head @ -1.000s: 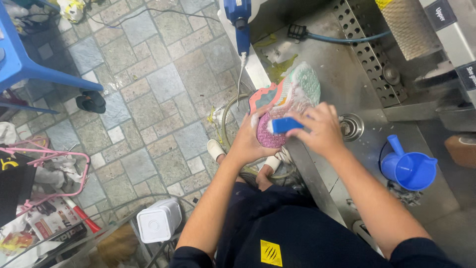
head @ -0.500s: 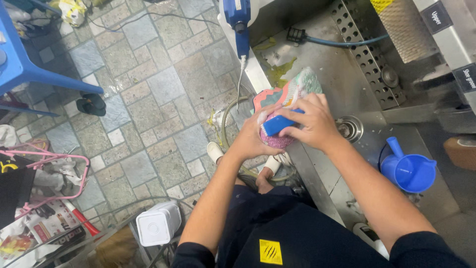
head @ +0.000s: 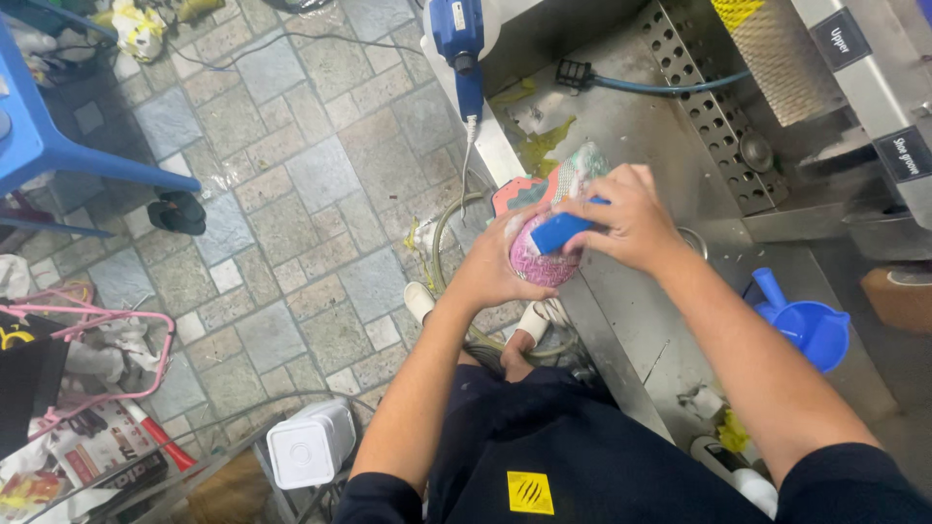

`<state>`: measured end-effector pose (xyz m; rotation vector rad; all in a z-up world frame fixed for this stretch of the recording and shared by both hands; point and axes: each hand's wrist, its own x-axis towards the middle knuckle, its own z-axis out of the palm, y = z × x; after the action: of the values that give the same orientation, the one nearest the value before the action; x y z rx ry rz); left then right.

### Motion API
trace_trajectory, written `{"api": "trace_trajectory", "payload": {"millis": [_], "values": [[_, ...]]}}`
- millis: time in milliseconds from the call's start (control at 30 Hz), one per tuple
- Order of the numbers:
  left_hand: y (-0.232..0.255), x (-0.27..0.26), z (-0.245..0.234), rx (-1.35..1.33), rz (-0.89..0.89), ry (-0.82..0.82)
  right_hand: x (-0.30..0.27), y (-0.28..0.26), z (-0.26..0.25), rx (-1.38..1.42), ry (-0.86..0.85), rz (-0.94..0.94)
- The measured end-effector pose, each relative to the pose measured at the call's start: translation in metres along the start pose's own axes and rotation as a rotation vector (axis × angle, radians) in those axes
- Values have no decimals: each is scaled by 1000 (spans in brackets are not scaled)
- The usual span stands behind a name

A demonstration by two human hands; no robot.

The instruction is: The person scrubs a colorful sneaker with a blue brush and a white cloth at a stainless steel sink. They repeatedly apply soap, scrub the upper and sole, and rinse the shoe under running water.

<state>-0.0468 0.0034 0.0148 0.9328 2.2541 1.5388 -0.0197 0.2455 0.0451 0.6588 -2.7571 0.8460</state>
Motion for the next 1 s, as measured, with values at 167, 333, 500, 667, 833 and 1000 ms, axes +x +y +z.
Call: {"api": "trace_trajectory", "payload": {"millis": [167,333,500,667,833,1000], "values": [[2,2,2,17,-45,3,-21,-6,2,-77,46,82],[7,5,3,34,9,22,-71,-34,8,63,-63,365],[20,13,11,108,-75,0,-81,-57,13,346,159,498],[26,24,19,164,-131,-14,-64,-61,19,258,180,705],[27,28,24,171,-71,-47,-66,-64,16,465,237,805],[27,30,23,134,-102,-69,-84,-90,4,434,163,844]]}}
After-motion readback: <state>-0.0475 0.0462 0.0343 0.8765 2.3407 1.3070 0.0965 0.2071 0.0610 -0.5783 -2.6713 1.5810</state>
